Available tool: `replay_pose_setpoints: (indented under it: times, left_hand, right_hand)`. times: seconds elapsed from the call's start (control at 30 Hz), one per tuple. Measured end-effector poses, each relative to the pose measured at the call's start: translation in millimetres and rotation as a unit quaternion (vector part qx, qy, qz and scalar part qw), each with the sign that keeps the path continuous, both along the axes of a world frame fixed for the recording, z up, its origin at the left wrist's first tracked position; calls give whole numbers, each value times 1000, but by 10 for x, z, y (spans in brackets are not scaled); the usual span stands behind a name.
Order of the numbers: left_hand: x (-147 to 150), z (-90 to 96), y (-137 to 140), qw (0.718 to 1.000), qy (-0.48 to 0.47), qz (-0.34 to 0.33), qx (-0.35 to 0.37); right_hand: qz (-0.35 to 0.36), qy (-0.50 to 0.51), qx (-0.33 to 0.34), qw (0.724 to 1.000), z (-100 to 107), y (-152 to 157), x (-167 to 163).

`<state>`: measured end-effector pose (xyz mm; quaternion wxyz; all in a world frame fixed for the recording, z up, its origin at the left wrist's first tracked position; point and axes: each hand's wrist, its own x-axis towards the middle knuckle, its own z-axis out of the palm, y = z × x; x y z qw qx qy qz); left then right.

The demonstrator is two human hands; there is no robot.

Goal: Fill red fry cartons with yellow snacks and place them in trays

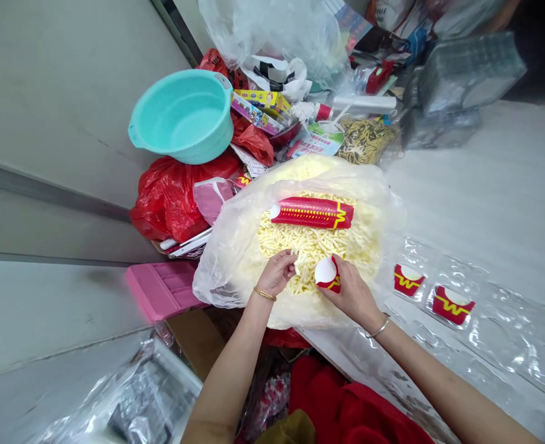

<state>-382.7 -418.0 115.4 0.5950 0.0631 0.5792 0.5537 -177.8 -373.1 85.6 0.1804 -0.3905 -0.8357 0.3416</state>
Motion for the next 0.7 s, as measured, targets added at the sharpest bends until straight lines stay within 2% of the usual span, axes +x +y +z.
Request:
replay_pose_setpoints:
  times: [0.1, 0.17, 0.27, 0.33, 0.43, 0.53, 0.63, 0.7]
  left_hand:
    - [65, 31, 1, 999, -29, -13, 6]
    - [122, 29, 7, 999, -15, -33, 6]
    - [215, 27, 12, 992, 95, -75, 21]
    - [267, 40, 7, 971, 205, -117, 38]
    - [321, 79, -16, 913, 359, -186, 44]
    - [397, 132, -46, 830, 507, -226, 45]
    - [544, 184, -70, 731, 633, -254, -9]
    - [663, 208, -80, 691, 663, -283, -48]
  right_hand:
    - [7, -4, 7, 1000, -13, -3, -120]
    - [11, 4, 11, 1000, -15, -3, -188]
    - [15, 14, 12, 1000, -3, 2, -245]
    - [19, 11, 8, 1000, 15, 6, -251]
    - [20, 5, 2, 1000, 39, 4, -224]
    - [24, 2, 5, 1000, 32, -12, -177]
    - [25, 5, 16, 1000, -16, -38, -128]
    - [23, 8, 27, 999, -59, -56, -93]
